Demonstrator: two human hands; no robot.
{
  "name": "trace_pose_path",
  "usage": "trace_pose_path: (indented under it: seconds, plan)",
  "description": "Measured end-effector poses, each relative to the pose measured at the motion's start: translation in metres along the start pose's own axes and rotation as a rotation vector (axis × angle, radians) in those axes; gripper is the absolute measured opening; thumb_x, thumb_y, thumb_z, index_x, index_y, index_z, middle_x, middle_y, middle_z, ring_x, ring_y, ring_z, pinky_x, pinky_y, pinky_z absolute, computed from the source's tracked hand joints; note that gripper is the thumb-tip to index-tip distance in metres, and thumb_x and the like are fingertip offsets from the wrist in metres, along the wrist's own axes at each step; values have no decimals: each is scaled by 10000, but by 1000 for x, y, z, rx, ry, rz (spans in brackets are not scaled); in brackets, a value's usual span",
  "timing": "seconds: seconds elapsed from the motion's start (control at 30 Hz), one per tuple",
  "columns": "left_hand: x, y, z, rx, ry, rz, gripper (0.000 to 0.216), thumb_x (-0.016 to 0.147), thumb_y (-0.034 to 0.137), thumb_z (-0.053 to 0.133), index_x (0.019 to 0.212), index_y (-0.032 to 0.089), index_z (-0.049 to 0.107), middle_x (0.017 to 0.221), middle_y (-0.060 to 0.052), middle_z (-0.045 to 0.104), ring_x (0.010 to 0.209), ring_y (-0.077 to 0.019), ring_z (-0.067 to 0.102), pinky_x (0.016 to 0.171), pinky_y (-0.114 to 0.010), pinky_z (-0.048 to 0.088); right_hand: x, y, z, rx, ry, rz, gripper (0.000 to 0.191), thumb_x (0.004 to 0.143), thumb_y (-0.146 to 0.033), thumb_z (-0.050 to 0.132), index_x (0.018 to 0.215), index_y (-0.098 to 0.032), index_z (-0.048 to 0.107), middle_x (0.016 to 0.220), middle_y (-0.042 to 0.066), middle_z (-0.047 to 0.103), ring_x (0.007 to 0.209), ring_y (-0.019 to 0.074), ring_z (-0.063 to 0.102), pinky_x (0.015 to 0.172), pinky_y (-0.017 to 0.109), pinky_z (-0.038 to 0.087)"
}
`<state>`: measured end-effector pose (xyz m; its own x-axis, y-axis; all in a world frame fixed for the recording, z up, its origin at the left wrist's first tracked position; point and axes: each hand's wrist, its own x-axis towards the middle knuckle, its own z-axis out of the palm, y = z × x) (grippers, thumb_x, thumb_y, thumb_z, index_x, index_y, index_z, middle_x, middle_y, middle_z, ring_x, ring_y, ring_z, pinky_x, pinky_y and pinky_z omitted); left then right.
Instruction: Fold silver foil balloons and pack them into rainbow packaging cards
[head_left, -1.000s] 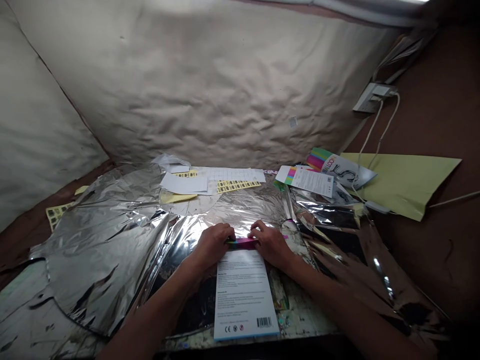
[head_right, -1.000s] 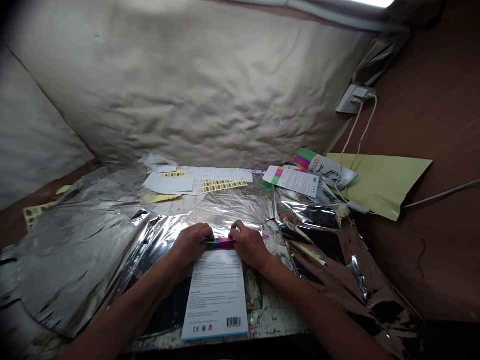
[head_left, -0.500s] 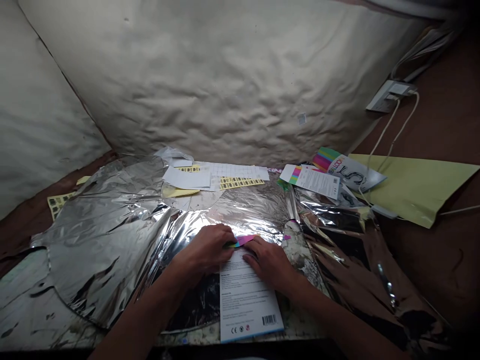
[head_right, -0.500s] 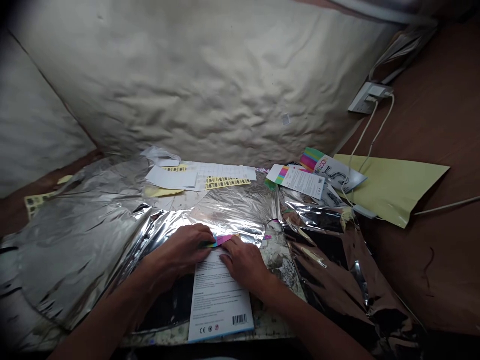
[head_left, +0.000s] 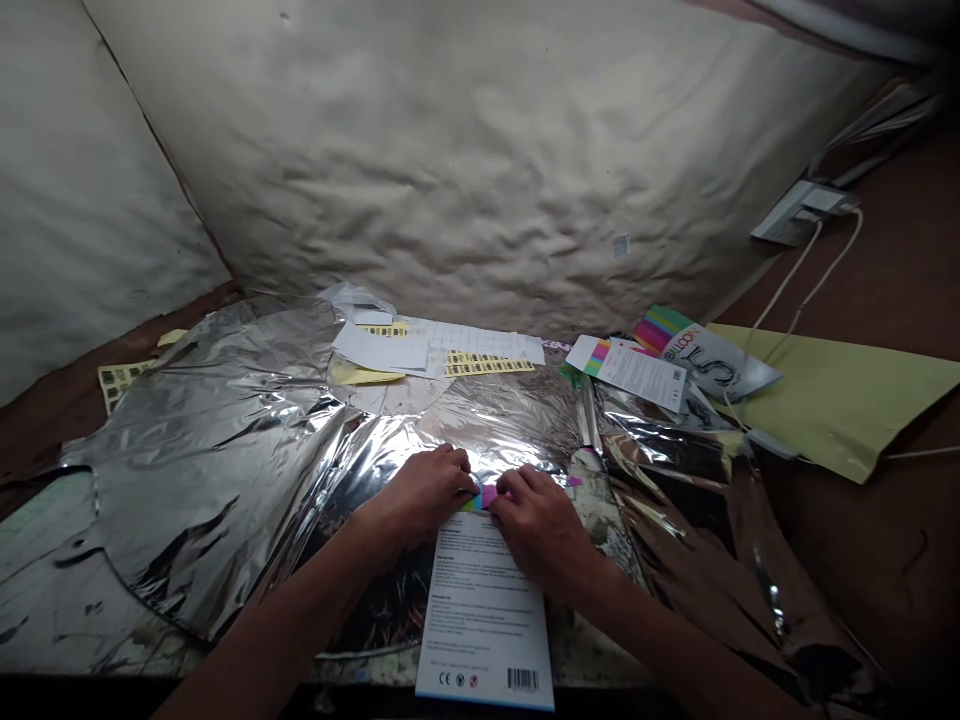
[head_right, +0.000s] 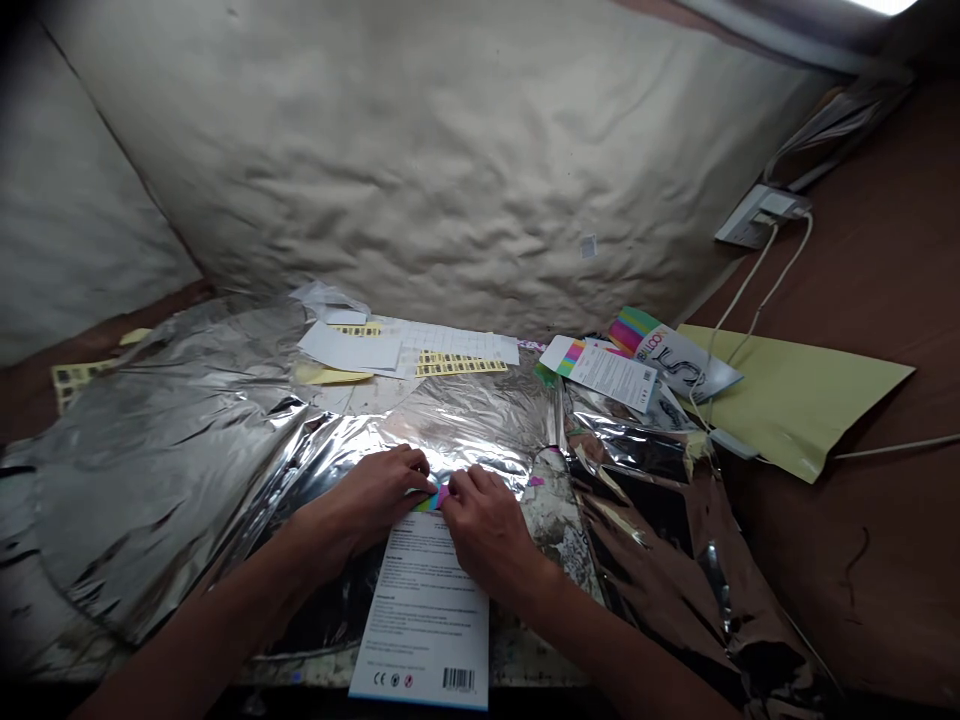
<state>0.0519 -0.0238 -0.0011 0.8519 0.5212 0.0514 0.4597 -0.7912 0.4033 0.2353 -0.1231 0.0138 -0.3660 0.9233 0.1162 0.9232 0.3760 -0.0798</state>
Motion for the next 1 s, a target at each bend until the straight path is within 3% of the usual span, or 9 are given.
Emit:
trace_pose_path:
  seconds: [0.07,0.2,0.33,0.57,0.7,0.8,0.93,1.0]
  plan:
    - [0,0,2,2,-5,1,194,913,250,567,946,286,754,979,-32,659,906,-210,569,735,-301,413,4,3,-1,73,-37,31,160,927,-152,473,864,-174,618,955,83,628,895,225,526,753,343,373]
    - [0,0,2,-4,-2,8,189,887,198,582,950,271,745,997,-39,656,934,-215,572,760,-309,421,10,16,-5,389,-237,132,45,840,-176,571,819,-189,609,829,15,616,747,154,541,641,270,356]
    - [-2,1,1,-38,2,15,152,875,254,622,963,272,745,1016,-41,652,950,-215,564,782,-314,426,11,23,-11,522,-328,134,58,830,-252,620,856,-199,624,842,5,639,730,149,557,615,251,346]
    - [0,-1,1,-79,-20,-13,165,862,281,639,990,282,742,1017,-37,634,942,-219,556,782,-324,423,10,19,0,548,-325,160,116,863,-230,593,960,-247,654,863,-13,680,758,156,593,665,259,378]
    - [-4,4,-3,-96,-10,-86,246,826,279,658,1067,262,704,1036,-43,605,970,-228,548,780,-323,423,8,18,11,425,-185,236,278,813,-297,698,1074,-236,623,1001,34,641,906,202,573,736,289,403]
    - [-9,7,-3,-171,-5,-135,245,760,278,710,1000,239,686,1025,-33,588,972,-224,546,778,-315,424,2,20,14,384,-106,257,401,751,-360,774,1103,-232,629,1064,60,589,1006,239,533,808,327,411]
    - [-10,9,4,-319,-54,-114,123,741,224,695,859,237,665,939,1,605,911,-192,569,769,-294,424,-4,24,9,534,-133,244,270,748,-276,763,990,-226,653,974,28,611,949,209,555,798,310,420]
    - [-9,12,7,-364,-33,-115,203,730,221,696,929,247,674,956,-4,619,921,-203,584,784,-305,436,-5,28,5,614,-153,265,173,770,-260,729,922,-216,660,922,17,631,897,195,574,763,298,427]
